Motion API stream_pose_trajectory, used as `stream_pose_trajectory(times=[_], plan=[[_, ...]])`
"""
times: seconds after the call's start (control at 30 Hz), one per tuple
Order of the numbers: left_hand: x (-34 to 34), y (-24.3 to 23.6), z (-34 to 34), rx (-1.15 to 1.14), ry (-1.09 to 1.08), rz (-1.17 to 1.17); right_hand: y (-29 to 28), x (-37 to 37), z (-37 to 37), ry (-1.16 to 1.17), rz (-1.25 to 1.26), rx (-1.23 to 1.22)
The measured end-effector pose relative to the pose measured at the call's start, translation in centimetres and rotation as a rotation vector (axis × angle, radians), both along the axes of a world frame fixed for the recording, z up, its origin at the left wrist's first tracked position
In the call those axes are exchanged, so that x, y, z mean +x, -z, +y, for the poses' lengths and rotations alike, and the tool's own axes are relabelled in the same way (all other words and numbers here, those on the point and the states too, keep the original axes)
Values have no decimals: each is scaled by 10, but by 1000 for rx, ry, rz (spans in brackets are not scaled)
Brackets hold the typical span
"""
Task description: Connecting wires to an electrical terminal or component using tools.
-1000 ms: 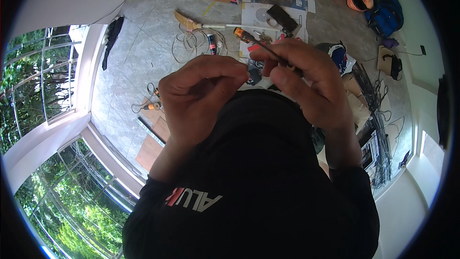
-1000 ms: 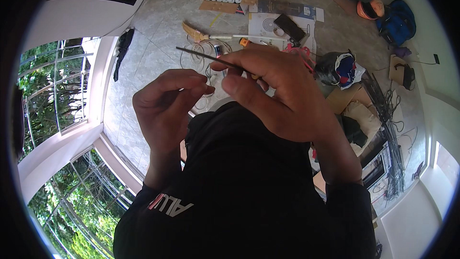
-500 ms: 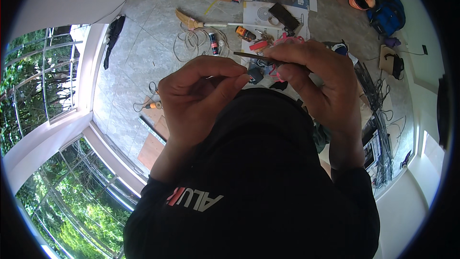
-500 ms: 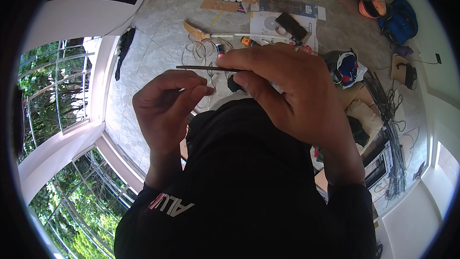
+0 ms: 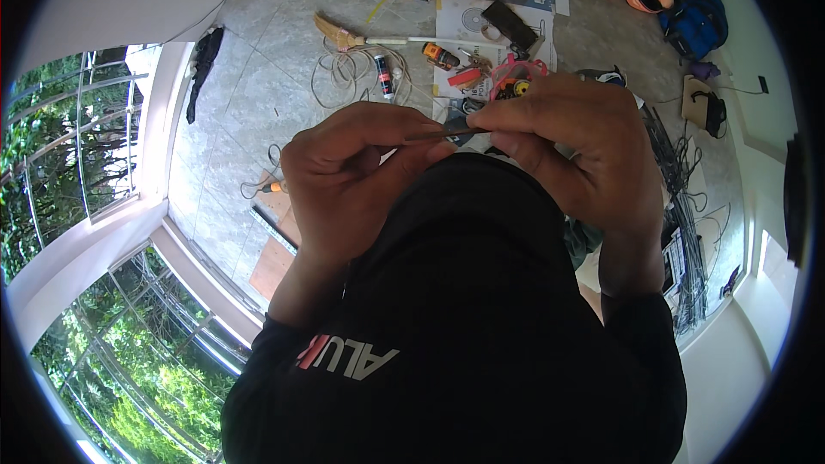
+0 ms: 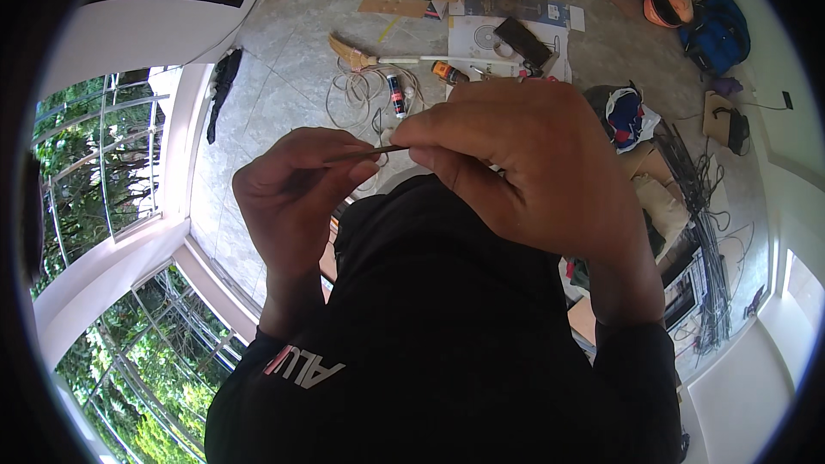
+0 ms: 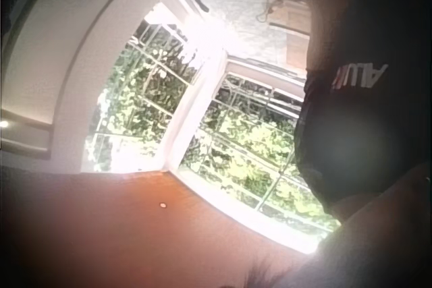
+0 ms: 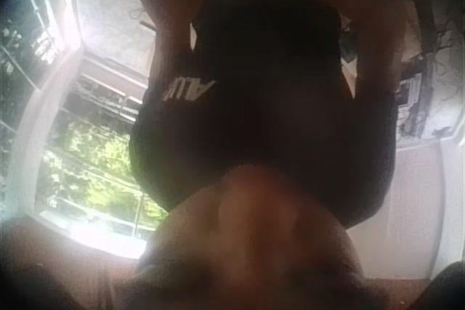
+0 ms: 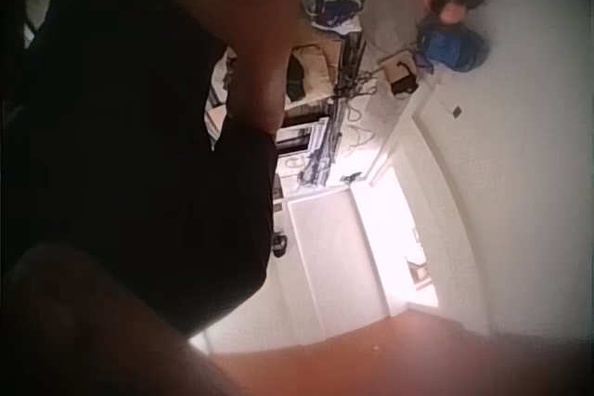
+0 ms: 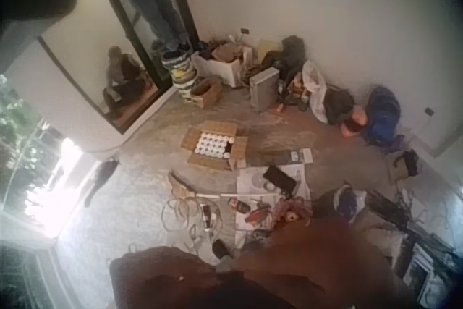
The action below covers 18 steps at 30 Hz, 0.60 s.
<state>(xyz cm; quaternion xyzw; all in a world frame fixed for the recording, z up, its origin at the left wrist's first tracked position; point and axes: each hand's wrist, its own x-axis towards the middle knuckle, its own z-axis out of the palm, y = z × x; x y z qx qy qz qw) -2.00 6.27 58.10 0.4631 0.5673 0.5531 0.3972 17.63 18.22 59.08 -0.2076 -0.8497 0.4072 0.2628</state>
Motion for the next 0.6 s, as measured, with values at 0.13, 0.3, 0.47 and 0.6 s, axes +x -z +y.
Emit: stream_pose_trajectory(times=[0.13,0.3,0.47,0.6], plan=[[1,-1,0,15,26,-24,2,0,0,-13,57,3],[5,-4,-1,-38,-48,-24,3,-1,0,-36,62,-2],[5,-3,-1,-37,-34,7,0,-1,1,-60,28,11],[5,-2,1,-12,-19,33,6,0,2,-60,74,-11]])
